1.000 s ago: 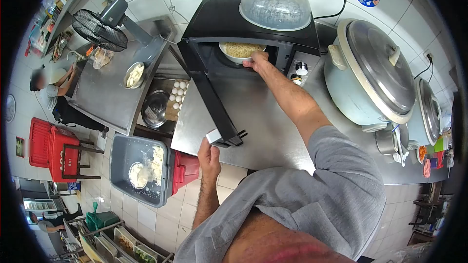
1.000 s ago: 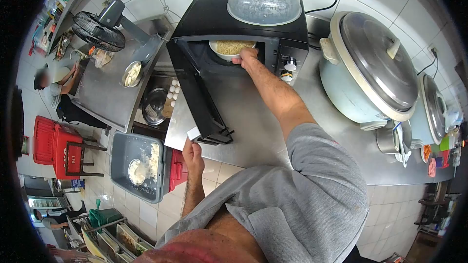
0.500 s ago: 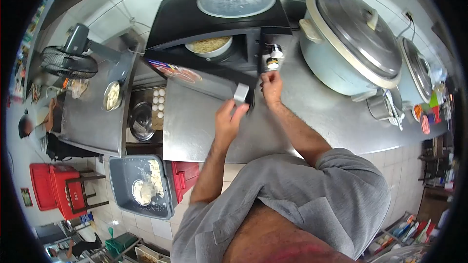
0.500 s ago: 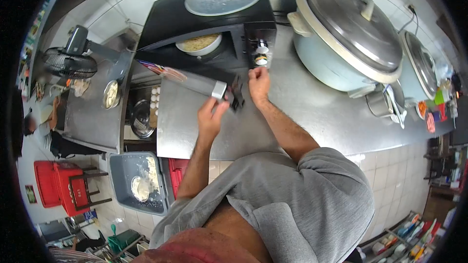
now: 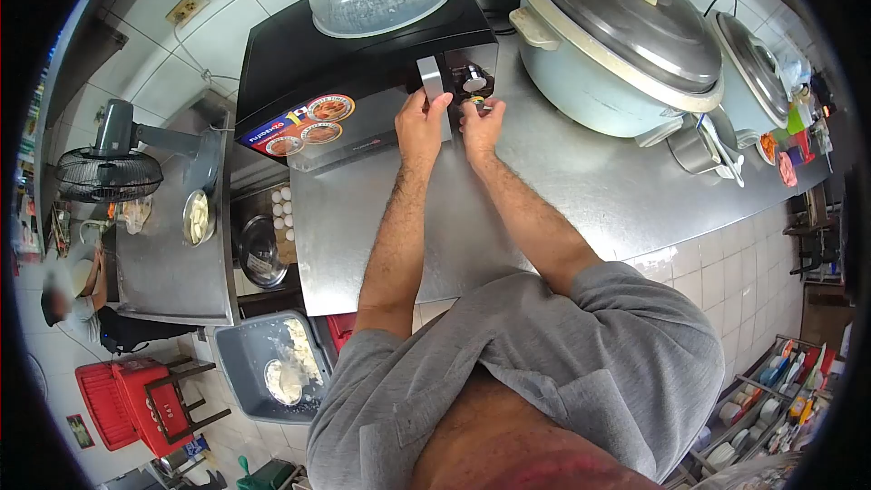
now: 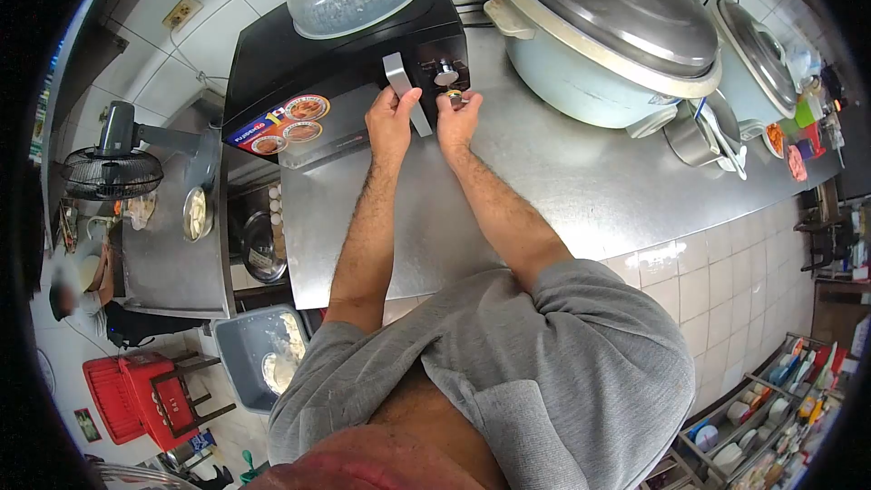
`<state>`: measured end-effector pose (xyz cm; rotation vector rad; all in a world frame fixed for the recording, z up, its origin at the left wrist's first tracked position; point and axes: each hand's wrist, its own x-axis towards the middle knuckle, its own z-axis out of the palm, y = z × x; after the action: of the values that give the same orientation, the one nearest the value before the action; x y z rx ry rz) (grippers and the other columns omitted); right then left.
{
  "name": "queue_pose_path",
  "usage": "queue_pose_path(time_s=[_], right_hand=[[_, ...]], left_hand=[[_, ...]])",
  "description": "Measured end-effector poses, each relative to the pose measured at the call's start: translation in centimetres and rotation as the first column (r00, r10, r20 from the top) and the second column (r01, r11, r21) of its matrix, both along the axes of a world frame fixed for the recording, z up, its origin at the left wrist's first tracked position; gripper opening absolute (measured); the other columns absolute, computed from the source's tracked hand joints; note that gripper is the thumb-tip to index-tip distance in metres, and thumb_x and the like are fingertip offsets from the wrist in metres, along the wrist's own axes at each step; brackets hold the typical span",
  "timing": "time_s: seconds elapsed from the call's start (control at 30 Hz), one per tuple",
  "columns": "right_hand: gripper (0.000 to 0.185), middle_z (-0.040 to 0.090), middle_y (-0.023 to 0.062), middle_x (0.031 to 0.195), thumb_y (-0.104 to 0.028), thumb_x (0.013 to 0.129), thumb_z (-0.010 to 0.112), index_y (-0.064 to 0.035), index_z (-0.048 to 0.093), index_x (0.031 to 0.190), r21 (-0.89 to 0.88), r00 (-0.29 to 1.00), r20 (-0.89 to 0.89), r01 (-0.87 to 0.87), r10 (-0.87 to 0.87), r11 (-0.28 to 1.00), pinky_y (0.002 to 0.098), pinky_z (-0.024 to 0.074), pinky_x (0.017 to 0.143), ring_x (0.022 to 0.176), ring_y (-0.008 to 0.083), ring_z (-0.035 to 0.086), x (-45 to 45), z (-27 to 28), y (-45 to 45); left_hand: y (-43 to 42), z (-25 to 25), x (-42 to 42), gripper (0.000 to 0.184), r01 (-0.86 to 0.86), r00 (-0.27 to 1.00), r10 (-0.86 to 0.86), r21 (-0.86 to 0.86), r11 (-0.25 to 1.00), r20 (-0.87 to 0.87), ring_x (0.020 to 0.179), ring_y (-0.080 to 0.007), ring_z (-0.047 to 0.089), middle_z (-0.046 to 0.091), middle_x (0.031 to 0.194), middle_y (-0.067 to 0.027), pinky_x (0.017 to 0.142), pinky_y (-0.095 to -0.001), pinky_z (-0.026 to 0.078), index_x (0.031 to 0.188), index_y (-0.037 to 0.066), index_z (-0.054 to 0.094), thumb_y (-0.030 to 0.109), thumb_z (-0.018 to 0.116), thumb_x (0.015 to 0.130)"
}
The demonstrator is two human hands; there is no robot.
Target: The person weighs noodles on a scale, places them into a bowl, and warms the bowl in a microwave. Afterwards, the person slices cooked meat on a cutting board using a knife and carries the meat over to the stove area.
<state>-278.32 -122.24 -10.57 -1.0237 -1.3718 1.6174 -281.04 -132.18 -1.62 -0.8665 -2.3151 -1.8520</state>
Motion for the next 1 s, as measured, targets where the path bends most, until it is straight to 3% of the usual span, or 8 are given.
queue_pose_path(time_s=[0.1, 0.17, 0.27, 0.43, 0.73, 0.87, 0.97, 1.0], right_hand=[[0.040, 0.053, 0.0111, 0.076, -0.020, 0.073, 0.066, -0.0025, 0.040, 0.099, 0.000, 0.998, 0.015, 0.067, -0.067, 0.998, 0.0361, 0.0445, 0.071, 0.071, 0.0216, 0.054, -0.8, -0.4, -0.3], [0.039, 0.053, 0.0116, 0.077, -0.019, 0.072, 0.065, -0.0017, 0.041, 0.098, 0.003, 0.994, 0.024, 0.107, -0.107, 0.994, 0.0362, 0.0444, 0.072, 0.072, 0.0219, 0.054, -1.4, -0.9, 0.0], [0.037, 0.051, 0.0102, 0.076, -0.018, 0.072, 0.064, -0.0024, 0.041, 0.095, 0.003, 0.990, -0.021, 0.142, -0.141, 0.990, 0.0346, 0.0461, 0.064, 0.068, 0.0204, 0.054, -1.3, -0.6, -0.3], [0.032, 0.048, 0.0058, 0.060, -0.014, 0.071, 0.061, -0.0070, 0.035, 0.088, -0.333, 0.968, -0.202, 0.074, -0.148, 0.940, 0.0279, 0.0348, 0.033, 0.041, 0.0135, 0.046, -0.7, 2.7, -0.8], [0.031, 0.044, 0.0041, 0.055, -0.011, 0.072, 0.060, -0.0103, 0.031, 0.083, -0.547, 0.911, -0.331, 0.027, -0.246, 0.836, 0.0271, 0.0317, 0.027, 0.035, 0.0129, 0.042, -0.9, 3.9, -0.6], [0.030, 0.046, 0.0058, 0.060, -0.011, 0.073, 0.060, -0.0094, 0.033, 0.085, -0.488, 0.955, -0.272, -0.034, -0.115, 0.872, 0.0254, 0.0347, 0.028, 0.037, 0.0124, 0.044, -0.1, 4.1, -0.5], [0.031, 0.051, 0.0105, 0.068, -0.014, 0.073, 0.060, -0.0082, 0.034, 0.090, -0.330, 0.989, -0.139, -0.004, -0.044, 0.944, 0.0289, 0.0399, 0.033, 0.044, 0.0160, 0.050, -0.2, 3.1, -0.2], [0.031, 0.052, 0.0122, 0.071, -0.016, 0.074, 0.059, -0.0073, 0.035, 0.091, -0.158, 0.994, -0.046, 0.090, -0.098, 0.983, 0.0327, 0.0432, 0.039, 0.050, 0.0194, 0.053, -1.1, 1.3, 0.0]], left_hand=[[-0.3, -0.1, 0.2, 0.027, 0.010, 1.000, -0.011, -0.036, 0.999, -0.024, 0.076, -0.0230, 0.061, 0.061, 0.086, -0.0129, 0.067, -0.0326, 0.048, 0.098, 0.000, 0.061, 0.021, 0.065, 0.082], [-1.2, -0.3, 1.6, 0.034, -0.079, 0.997, 0.078, 0.199, 0.977, 0.011, 0.081, -0.0212, 0.060, 0.058, 0.097, -0.0135, 0.072, -0.0301, 0.049, 0.109, 0.000, 0.056, 0.017, 0.066, 0.081], [-4.3, -1.2, 3.1, 0.040, -0.109, 0.993, 0.100, 0.145, 0.983, 0.067, 0.093, -0.0150, 0.056, 0.055, 0.109, -0.0106, 0.077, -0.0273, 0.048, 0.119, 0.001, 0.049, 0.013, 0.065, 0.084], [-9.1, -5.1, 5.7, 0.035, -0.155, 0.961, 0.085, 0.262, 0.953, 0.262, 0.091, -0.0140, 0.055, 0.053, 0.105, -0.0079, 0.079, -0.0268, 0.047, 0.115, 0.000, 0.051, 0.013, 0.064, 0.085], [-12.2, -9.5, 11.1, 0.025, -0.159, 0.874, -0.015, 0.314, 0.936, 0.486, 0.080, -0.0110, 0.055, 0.057, 0.091, -0.0041, 0.075, -0.0254, 0.047, 0.106, 0.000, 0.052, 0.010, 0.062, 0.086], [-10.6, -9.9, 12.2, 0.024, -0.014, 0.846, -0.112, 0.231, 0.973, 0.521, 0.079, -0.0107, 0.055, 0.057, 0.090, -0.0038, 0.073, -0.0249, 0.047, 0.106, 0.000, 0.053, 0.010, 0.062, 0.086], [-9.8, -9.8, 12.5, 0.025, 0.066, 0.828, -0.174, 0.216, 0.974, 0.534, 0.079, -0.0104, 0.055, 0.057, 0.091, -0.0036, 0.073, -0.0246, 0.047, 0.106, 0.000, 0.053, 0.011, 0.062, 0.086], [-9.8, -9.8, 12.6, 0.025, 0.063, 0.831, -0.172, 0.217, 0.974, 0.529, 0.079, -0.0104, 0.055, 0.057, 0.091, -0.0036, 0.073, -0.0246, 0.047, 0.106, 0.000, 0.053, 0.011, 0.062, 0.086]])
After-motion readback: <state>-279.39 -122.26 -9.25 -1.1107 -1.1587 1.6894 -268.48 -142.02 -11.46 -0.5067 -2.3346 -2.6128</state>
